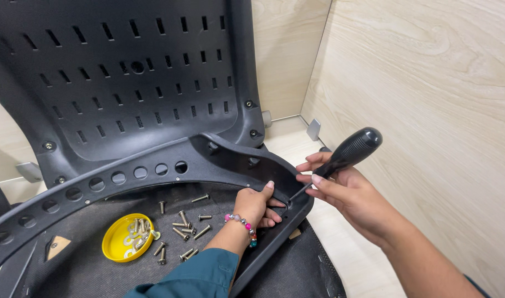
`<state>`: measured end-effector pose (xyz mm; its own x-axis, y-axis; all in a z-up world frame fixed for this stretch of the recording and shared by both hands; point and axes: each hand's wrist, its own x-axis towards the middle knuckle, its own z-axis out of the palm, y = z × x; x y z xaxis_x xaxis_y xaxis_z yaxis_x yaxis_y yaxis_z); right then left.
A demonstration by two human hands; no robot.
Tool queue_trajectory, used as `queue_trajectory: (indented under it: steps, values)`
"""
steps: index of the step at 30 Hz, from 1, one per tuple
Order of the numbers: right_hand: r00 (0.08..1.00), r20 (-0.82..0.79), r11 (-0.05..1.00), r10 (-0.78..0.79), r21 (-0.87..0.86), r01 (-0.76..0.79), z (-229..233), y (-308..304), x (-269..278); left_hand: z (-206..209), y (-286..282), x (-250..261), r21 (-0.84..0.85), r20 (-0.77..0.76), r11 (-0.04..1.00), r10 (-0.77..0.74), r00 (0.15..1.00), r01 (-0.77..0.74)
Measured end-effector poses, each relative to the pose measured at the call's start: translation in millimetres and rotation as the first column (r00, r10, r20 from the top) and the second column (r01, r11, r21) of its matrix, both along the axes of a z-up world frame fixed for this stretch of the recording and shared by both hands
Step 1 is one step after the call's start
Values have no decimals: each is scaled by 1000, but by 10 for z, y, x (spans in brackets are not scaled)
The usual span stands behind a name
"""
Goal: The person uses a screwdriver to remove screws from a black plastic chair frame. They place the screws into a yellow container and then detach the frame from the chair seat.
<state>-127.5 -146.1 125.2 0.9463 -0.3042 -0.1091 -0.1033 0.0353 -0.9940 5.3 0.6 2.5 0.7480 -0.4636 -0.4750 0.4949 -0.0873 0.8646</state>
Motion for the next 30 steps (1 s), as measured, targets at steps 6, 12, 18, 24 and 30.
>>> queue_trajectory:
  steps: [6, 12, 18, 24, 30]
  values:
    - [992, -24, 936, 125, -329, -126, -50, -183, 35, 24, 7, 0, 58, 3, 997, -44, 999, 44]
    - [983, 171, 948, 72, -319, -14, -377, -74, 40, 49, 10, -9, 80, -11, 995, -52, 999, 53]
    - [927, 318, 918, -199, -270, 289, -497, 193, 120, 81, 18, -25, 72, -13, 996, -53, 998, 54]
    - [897, 308, 896, -317, -214, 390, -426, 167, 140, 77, 24, -27, 59, -3, 997, -41, 999, 41]
    - [976, -27, 976, -217, -17, 216, -152, 28, 88, 43, 8, -10, 2, -27, 1000, -5, 1000, 5]
